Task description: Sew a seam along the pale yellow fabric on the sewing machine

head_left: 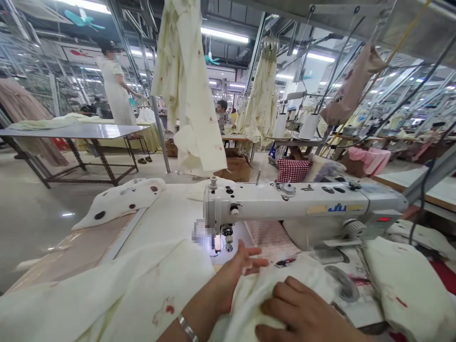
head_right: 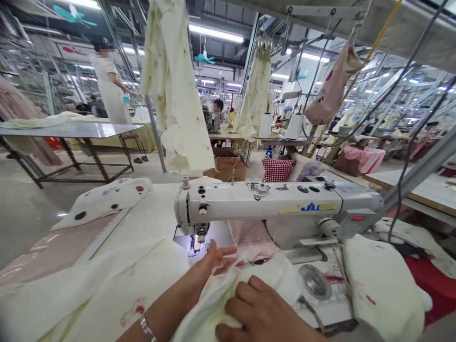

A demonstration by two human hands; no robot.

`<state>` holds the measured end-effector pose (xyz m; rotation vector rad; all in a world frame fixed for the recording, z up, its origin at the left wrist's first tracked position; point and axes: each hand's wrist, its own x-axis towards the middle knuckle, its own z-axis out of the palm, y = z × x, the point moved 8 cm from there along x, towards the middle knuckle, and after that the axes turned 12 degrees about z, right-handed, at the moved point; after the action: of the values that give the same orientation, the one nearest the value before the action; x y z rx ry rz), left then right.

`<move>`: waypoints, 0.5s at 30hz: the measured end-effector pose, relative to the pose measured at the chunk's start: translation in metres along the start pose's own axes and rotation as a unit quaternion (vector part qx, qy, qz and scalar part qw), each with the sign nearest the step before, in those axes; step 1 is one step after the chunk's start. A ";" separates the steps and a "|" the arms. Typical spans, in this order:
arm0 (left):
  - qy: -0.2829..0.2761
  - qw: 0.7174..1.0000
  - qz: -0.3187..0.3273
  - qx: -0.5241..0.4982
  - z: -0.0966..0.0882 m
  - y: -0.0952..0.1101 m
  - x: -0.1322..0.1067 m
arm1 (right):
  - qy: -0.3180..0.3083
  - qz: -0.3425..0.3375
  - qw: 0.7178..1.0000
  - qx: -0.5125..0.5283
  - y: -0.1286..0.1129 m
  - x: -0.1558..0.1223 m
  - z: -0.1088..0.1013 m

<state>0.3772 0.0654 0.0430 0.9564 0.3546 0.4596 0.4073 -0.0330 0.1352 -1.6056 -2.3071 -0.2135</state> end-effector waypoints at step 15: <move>0.056 0.578 0.102 0.808 -0.103 0.069 -0.101 | -0.073 0.281 0.957 -0.020 0.122 0.001 -0.001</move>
<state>0.2268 0.1186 0.0553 2.8275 0.8157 0.3038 0.5212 0.0111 0.1293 -2.2793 -1.8439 -0.0043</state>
